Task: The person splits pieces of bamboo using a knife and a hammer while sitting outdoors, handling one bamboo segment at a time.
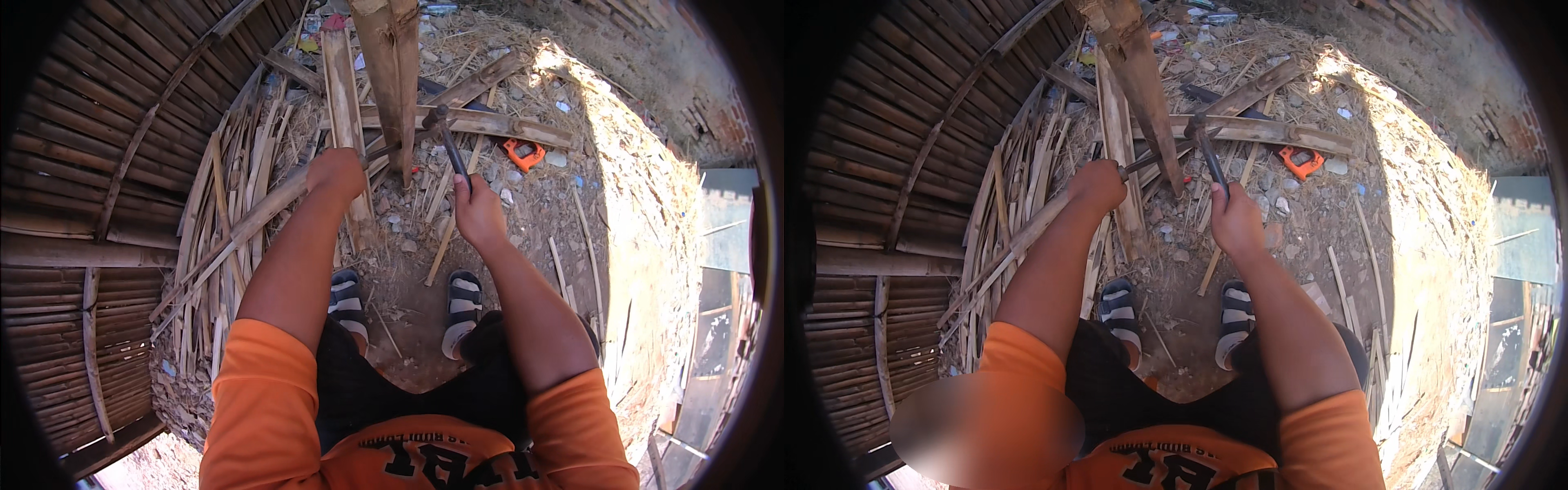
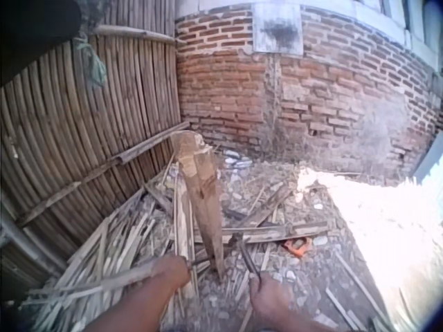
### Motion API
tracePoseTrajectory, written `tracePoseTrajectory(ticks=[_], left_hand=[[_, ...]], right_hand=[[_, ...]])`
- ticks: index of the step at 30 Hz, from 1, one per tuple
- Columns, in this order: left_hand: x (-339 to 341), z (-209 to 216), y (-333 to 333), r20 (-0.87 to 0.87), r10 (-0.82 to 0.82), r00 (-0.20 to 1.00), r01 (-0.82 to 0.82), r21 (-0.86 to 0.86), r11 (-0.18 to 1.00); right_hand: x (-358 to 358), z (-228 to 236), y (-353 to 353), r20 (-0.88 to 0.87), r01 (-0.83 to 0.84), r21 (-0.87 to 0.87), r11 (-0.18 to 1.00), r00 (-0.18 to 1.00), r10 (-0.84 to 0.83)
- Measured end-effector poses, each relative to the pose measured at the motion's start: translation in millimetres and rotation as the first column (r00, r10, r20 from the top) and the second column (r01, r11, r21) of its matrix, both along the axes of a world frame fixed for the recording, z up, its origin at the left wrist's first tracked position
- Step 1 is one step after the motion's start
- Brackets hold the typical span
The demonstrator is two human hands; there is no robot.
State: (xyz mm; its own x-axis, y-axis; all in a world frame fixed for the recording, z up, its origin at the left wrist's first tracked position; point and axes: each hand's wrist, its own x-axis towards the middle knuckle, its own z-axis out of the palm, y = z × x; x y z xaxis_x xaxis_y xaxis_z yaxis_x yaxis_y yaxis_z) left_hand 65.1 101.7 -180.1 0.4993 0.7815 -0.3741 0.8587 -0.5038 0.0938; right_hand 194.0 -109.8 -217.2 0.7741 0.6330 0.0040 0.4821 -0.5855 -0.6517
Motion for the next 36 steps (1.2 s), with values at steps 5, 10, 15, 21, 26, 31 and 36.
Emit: tracePoseTrajectory(ticks=[5, 10, 15, 21, 26, 31, 36], left_hand=[[1.7, -4.5, 8.4, 0.023, 0.000, 1.000, 0.000, -0.013, 1.000], [10.8, -5.4, 12.5, -0.027, -0.042, 0.999, 0.040, -0.044, 0.998], [3.5, -8.7, 14.4, -0.028, -0.023, 0.999, 0.023, -0.019, 1.000], [9.1, -8.0, 12.4, -0.044, -0.035, 0.998, 0.035, -0.022, 0.999], [3.4, -23.2, 16.2, 0.003, -0.016, 1.000, 0.016, -0.006, 1.000], [4.5, -11.9, 12.2, -0.009, 0.005, 1.000, -0.005, -0.030, 1.000], [4.9, -23.0, 16.1, -0.010, -0.009, 1.000, 0.009, -0.017, 1.000]], right_hand=[[17.6, 45.5, 17.5, -0.073, 0.035, 0.339, 0.940, 0.997, -0.011], [18.3, 5.2, 3.3, 0.004, -0.080, -0.075, 0.994, 0.997, 0.081], [18.6, 29.3, 11.9, 0.006, -0.059, 0.116, 0.992, 0.998, 0.059], [17.6, -5.9, 6.1, -0.019, -0.031, 0.029, 0.999, 0.999, 0.031], [18.2, 8.1, 11.0, -0.051, -0.015, 0.053, 0.998, 0.999, 0.018], [12.2, 28.9, 16.8, -0.029, 0.026, 0.211, 0.977, 0.999, -0.021], [0.5, -9.5, 1.7, 0.019, -0.018, -0.025, 1.000, 1.000, 0.018]])
